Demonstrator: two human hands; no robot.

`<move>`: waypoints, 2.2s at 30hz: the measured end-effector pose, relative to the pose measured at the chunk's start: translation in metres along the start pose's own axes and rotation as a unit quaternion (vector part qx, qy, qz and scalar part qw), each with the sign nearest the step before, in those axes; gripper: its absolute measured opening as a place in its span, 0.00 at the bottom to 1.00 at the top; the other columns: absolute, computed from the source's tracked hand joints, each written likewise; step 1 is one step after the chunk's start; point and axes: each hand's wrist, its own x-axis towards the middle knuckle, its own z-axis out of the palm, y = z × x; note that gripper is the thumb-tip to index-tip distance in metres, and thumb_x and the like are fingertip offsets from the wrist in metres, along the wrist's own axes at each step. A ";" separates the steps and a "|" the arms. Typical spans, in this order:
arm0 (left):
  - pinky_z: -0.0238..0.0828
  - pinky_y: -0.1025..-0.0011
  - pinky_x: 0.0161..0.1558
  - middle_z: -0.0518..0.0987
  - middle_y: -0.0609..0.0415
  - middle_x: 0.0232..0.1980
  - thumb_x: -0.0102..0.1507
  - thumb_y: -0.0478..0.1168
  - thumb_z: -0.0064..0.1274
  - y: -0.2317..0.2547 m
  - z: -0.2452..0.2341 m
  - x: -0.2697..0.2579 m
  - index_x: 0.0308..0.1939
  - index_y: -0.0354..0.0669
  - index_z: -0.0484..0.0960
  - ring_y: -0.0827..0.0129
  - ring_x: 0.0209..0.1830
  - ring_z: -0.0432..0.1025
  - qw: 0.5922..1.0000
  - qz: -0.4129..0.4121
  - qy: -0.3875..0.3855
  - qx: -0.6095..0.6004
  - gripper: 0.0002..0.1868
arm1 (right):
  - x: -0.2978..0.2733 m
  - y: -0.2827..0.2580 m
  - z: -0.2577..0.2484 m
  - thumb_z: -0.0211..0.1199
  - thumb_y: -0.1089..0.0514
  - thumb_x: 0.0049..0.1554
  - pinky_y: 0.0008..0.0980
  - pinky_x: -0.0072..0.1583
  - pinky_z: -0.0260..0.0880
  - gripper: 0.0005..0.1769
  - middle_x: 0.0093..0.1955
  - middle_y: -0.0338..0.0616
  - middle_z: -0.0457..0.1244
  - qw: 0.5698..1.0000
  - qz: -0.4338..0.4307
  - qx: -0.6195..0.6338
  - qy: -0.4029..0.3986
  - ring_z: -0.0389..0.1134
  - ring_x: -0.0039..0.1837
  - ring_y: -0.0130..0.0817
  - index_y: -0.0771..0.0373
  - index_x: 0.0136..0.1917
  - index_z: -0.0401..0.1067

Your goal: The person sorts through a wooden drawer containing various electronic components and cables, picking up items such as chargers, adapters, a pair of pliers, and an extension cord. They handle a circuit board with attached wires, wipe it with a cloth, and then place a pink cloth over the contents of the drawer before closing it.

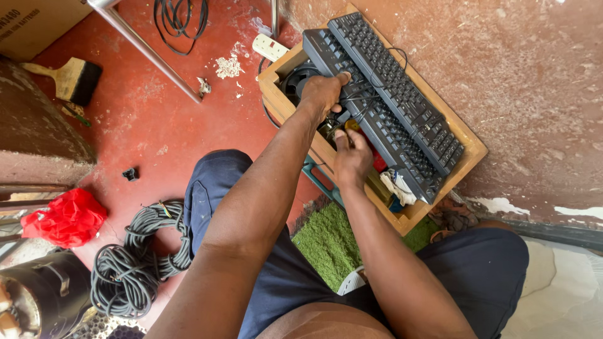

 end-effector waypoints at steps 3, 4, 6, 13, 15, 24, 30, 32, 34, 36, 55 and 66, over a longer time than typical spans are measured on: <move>0.70 0.70 0.20 0.80 0.49 0.28 0.57 0.53 0.63 0.009 -0.001 0.002 0.33 0.27 0.86 0.66 0.18 0.73 1.000 0.022 0.001 0.010 0.25 | 0.028 -0.002 0.015 0.66 0.46 0.59 0.39 0.62 0.69 0.24 0.59 0.50 0.70 0.998 0.056 -0.021 0.018 0.72 0.58 0.42 0.62 0.63 0.76; 0.70 0.70 0.21 0.80 0.49 0.28 0.57 0.53 0.63 0.010 0.000 0.000 0.33 0.28 0.86 0.67 0.18 0.73 1.000 0.028 -0.001 0.013 0.25 | 0.037 0.003 0.019 0.65 0.45 0.59 0.38 0.62 0.69 0.24 0.59 0.51 0.71 0.997 0.063 -0.031 0.022 0.73 0.58 0.42 0.62 0.63 0.75; 0.69 0.70 0.21 0.80 0.49 0.28 0.57 0.54 0.63 0.014 0.000 -0.003 0.33 0.28 0.85 0.66 0.18 0.72 0.999 0.030 0.000 0.029 0.25 | 0.061 0.021 0.032 0.60 0.45 0.62 0.41 0.61 0.69 0.22 0.60 0.51 0.70 0.998 0.029 -0.055 0.025 0.72 0.58 0.45 0.62 0.60 0.77; 0.69 0.70 0.19 0.80 0.47 0.28 0.58 0.51 0.64 0.005 0.000 0.015 0.35 0.25 0.85 0.65 0.17 0.71 0.999 0.031 -0.026 0.002 0.25 | 0.130 0.082 0.063 0.55 0.51 0.65 0.48 0.62 0.68 0.21 0.60 0.64 0.66 0.959 -0.047 -0.276 -0.046 0.70 0.59 0.56 0.69 0.61 0.72; 0.71 0.70 0.19 0.80 0.49 0.29 0.58 0.50 0.64 -0.002 0.000 0.022 0.36 0.26 0.85 0.67 0.18 0.72 0.999 0.038 -0.033 0.004 0.24 | 0.117 0.067 0.052 0.54 0.52 0.66 0.50 0.63 0.68 0.21 0.60 0.67 0.66 0.950 -0.075 -0.293 -0.083 0.69 0.59 0.60 0.71 0.63 0.70; 0.80 0.69 0.28 0.88 0.52 0.36 0.62 0.47 0.51 -0.038 -0.030 0.044 0.40 0.36 0.89 0.66 0.29 0.83 0.892 0.072 -0.187 0.406 0.18 | -0.001 -0.052 -0.051 0.60 0.51 0.62 0.39 0.65 0.67 0.18 0.63 0.46 0.69 0.919 -0.090 -0.284 -0.260 0.70 0.63 0.42 0.55 0.63 0.77; 0.78 0.61 0.48 0.83 0.44 0.51 0.66 0.48 0.50 -0.022 -0.032 0.009 0.48 0.39 0.84 0.55 0.51 0.79 0.838 0.131 0.067 0.525 0.17 | 0.067 -0.052 -0.031 0.58 0.55 0.62 0.44 0.69 0.63 0.20 0.69 0.46 0.64 0.903 -0.331 -0.247 -0.119 0.64 0.69 0.45 0.59 0.66 0.75; 0.77 0.63 0.53 0.83 0.46 0.55 0.65 0.49 0.50 -0.020 -0.033 0.007 0.50 0.41 0.84 0.57 0.56 0.79 0.868 0.081 0.093 0.481 0.18 | 0.072 -0.044 -0.013 0.60 0.55 0.59 0.50 0.68 0.55 0.23 0.74 0.47 0.60 0.856 -0.386 -0.317 -0.131 0.57 0.72 0.47 0.61 0.67 0.73; 0.75 0.57 0.51 0.78 0.44 0.58 0.63 0.42 0.48 -0.021 -0.033 0.012 0.58 0.42 0.78 0.53 0.54 0.77 0.857 0.162 0.168 0.460 0.20 | 0.068 -0.040 -0.007 0.59 0.53 0.60 0.50 0.71 0.53 0.23 0.75 0.40 0.59 0.855 -0.339 -0.359 -0.159 0.54 0.75 0.42 0.59 0.68 0.72; 0.73 0.53 0.52 0.74 0.44 0.60 0.66 0.39 0.45 -0.026 -0.046 0.017 0.61 0.43 0.75 0.51 0.56 0.75 0.841 0.199 0.211 0.457 0.19 | 0.055 -0.035 -0.004 0.57 0.53 0.61 0.50 0.73 0.51 0.23 0.77 0.38 0.57 0.840 -0.323 -0.389 -0.195 0.52 0.76 0.41 0.57 0.69 0.71; 0.69 0.51 0.58 0.79 0.39 0.57 0.61 0.37 0.49 0.075 -0.099 -0.116 0.64 0.41 0.75 0.49 0.55 0.76 0.887 0.302 0.183 0.299 0.25 | 0.014 -0.157 -0.037 0.55 0.54 0.62 0.44 0.66 0.66 0.24 0.68 0.55 0.66 0.904 -0.231 -0.243 -0.265 0.67 0.68 0.50 0.59 0.70 0.69; 0.73 0.56 0.54 0.82 0.46 0.52 0.65 0.41 0.45 0.198 -0.251 -0.352 0.61 0.46 0.78 0.52 0.51 0.77 0.950 0.159 0.240 0.122 0.21 | -0.134 -0.404 -0.033 0.58 0.55 0.60 0.39 0.63 0.69 0.33 0.68 0.48 0.66 0.876 -0.263 -0.191 -0.356 0.69 0.66 0.43 0.56 0.77 0.58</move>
